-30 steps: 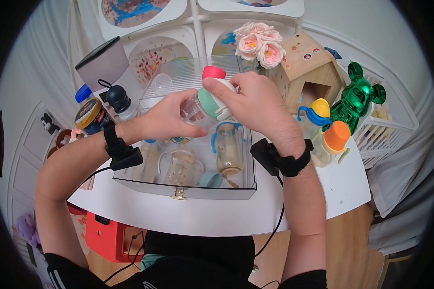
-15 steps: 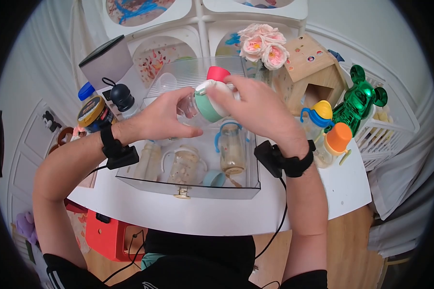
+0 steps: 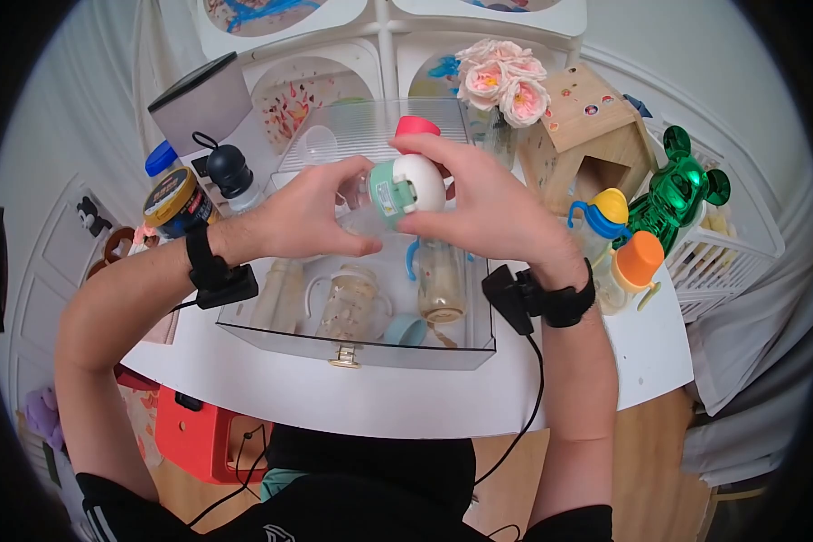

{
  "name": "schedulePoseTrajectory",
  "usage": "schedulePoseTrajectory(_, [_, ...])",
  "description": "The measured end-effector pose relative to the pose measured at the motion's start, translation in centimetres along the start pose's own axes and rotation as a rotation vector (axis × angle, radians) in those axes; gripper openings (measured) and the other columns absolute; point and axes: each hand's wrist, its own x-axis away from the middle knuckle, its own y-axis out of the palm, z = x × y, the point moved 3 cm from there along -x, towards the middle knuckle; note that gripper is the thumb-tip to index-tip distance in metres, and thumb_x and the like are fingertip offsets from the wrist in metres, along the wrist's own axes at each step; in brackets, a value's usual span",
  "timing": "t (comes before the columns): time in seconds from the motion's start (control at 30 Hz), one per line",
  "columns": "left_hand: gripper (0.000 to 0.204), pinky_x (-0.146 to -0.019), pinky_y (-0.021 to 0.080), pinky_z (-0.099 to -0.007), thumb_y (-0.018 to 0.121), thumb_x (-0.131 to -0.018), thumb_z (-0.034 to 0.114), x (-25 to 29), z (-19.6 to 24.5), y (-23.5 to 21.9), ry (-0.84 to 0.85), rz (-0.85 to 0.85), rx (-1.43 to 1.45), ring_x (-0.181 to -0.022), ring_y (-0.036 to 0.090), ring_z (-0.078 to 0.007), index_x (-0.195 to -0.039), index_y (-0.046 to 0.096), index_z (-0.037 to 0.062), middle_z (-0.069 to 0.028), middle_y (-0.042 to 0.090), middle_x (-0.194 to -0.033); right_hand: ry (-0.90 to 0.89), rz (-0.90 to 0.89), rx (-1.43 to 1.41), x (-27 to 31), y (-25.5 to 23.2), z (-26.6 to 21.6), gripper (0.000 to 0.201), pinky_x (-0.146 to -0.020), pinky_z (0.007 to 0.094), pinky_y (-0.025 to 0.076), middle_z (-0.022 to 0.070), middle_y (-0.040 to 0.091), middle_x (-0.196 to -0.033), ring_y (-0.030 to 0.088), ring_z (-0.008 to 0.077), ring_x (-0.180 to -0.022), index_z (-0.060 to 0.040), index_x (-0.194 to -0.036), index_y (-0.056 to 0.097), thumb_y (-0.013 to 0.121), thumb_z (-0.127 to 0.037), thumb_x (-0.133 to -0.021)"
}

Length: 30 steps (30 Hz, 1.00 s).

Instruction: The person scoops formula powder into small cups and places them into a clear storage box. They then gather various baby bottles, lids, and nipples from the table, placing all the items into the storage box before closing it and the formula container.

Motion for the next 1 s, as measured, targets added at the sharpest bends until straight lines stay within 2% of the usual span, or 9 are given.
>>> schedulePoseTrajectory(0.07, [0.071,-0.091,0.054,-0.0370,0.091,-0.075,0.031,0.2,0.4,0.1,-0.028,-0.040,0.026,-0.094,0.064,-0.0231,-0.130,0.060,-0.0017,-0.0126,0.065,-0.099,0.322,-0.210,-0.025,0.2,-0.7,-0.1,0.060,-0.077,0.0361,0.055,0.0114,0.072,-0.095,0.069,0.0206,-0.085,0.0004,-0.132,0.067,0.069,-0.051,-0.101])
schedulePoseTrajectory(0.13, [0.071,-0.089,0.054,-0.0368,0.092,-0.075,0.031,0.2,0.6,0.3,0.019,-0.042,0.025,-0.092,0.064,-0.0228,-0.130,0.060,-0.0017,-0.0124,0.065,-0.098,0.491,-0.118,-0.009,0.0,-1.1,1.0,0.058,-0.080,0.0357,0.055,0.0113,0.071,-0.097,0.068,0.0204,-0.088,0.0003,-0.134,0.065,0.073,-0.045,-0.099])
schedulePoseTrajectory(0.2, [0.070,-0.085,0.054,-0.0369,0.092,-0.075,0.031,0.3,0.8,0.9,0.136,-0.005,0.003,-0.089,0.063,-0.0221,-0.128,0.060,-0.0017,-0.0119,0.065,-0.096,0.501,-0.054,-0.036,-0.1,-1.3,1.0,0.055,-0.080,0.0355,0.054,0.0116,0.071,-0.097,0.067,0.0201,-0.088,0.0015,-0.130,0.065,0.075,-0.042,-0.099])
schedulePoseTrajectory(0.3, [0.070,-0.084,0.054,-0.0370,0.092,-0.075,0.032,0.4,1.1,0.7,-0.013,-0.048,0.048,-0.088,0.063,-0.0223,-0.128,0.060,-0.0023,-0.0128,0.066,-0.098,0.286,-0.039,-0.118,0.4,-0.8,-0.7,0.049,-0.078,0.0358,0.053,0.0128,0.070,-0.093,0.065,0.0197,-0.086,0.0046,-0.117,0.067,0.073,-0.041,-0.100])
schedulePoseTrajectory(0.4, [0.070,-0.084,0.054,-0.0361,0.092,-0.076,0.032,0.0,1.0,0.8,0.060,0.057,0.051,-0.089,0.063,-0.0225,-0.127,0.059,-0.0028,-0.0136,0.067,-0.099,0.172,-0.043,-0.081,0.3,-0.3,-1.4,0.049,-0.078,0.0357,0.053,0.0140,0.070,-0.090,0.066,0.0203,-0.085,0.0059,-0.112,0.069,0.069,-0.042,-0.102])
schedulePoseTrajectory(0.6, [0.074,-0.092,0.058,-0.0447,0.092,-0.076,0.032,-0.1,1.8,2.0,0.108,0.169,-0.092,-0.104,0.072,-0.0378,-0.130,0.057,-0.0050,-0.0240,0.072,-0.112,0.357,-0.013,-0.060,-0.4,-0.5,-0.9,0.045,-0.075,0.0353,0.053,0.0132,0.071,-0.086,0.066,0.0206,-0.079,0.0058,-0.108,0.070,0.068,-0.039,-0.102])
schedulePoseTrajectory(0.7, [0.080,-0.096,0.057,-0.0407,0.093,-0.080,0.033,0.0,2.7,1.6,0.087,0.209,-0.270,-0.109,0.071,-0.0329,-0.140,0.053,-0.0024,-0.0234,0.070,-0.114,0.379,0.030,-0.045,-0.3,-0.9,-1.0,0.045,-0.074,0.0348,0.053,0.0125,0.071,-0.084,0.065,0.0199,-0.077,0.0055,-0.106,0.070,0.068,-0.039,-0.102])
schedulePoseTrajectory(0.8, [0.077,-0.094,0.057,-0.0400,0.092,-0.082,0.034,-0.7,2.5,0.4,0.203,0.163,-0.131,-0.109,0.071,-0.0305,-0.139,0.054,-0.0008,-0.0206,0.071,-0.118,0.352,0.087,-0.044,-0.5,-1.4,-1.0,0.044,-0.075,0.0339,0.053,0.0117,0.070,-0.085,0.065,0.0191,-0.079,0.0049,-0.105,0.070,0.068,-0.039,-0.103])
schedulePoseTrajectory(1.0, [0.068,-0.083,0.058,-0.0387,0.090,-0.084,0.037,-1.3,1.9,-2.4,-0.063,-0.303,0.166,-0.091,0.073,-0.0247,-0.132,0.059,0.0015,-0.0089,0.075,-0.103,0.263,0.140,-0.087,-0.5,-1.6,-1.1,0.046,-0.075,0.0334,0.053,0.0107,0.069,-0.086,0.065,0.0164,-0.083,0.0044,-0.105,0.070,0.068,-0.041,-0.103])
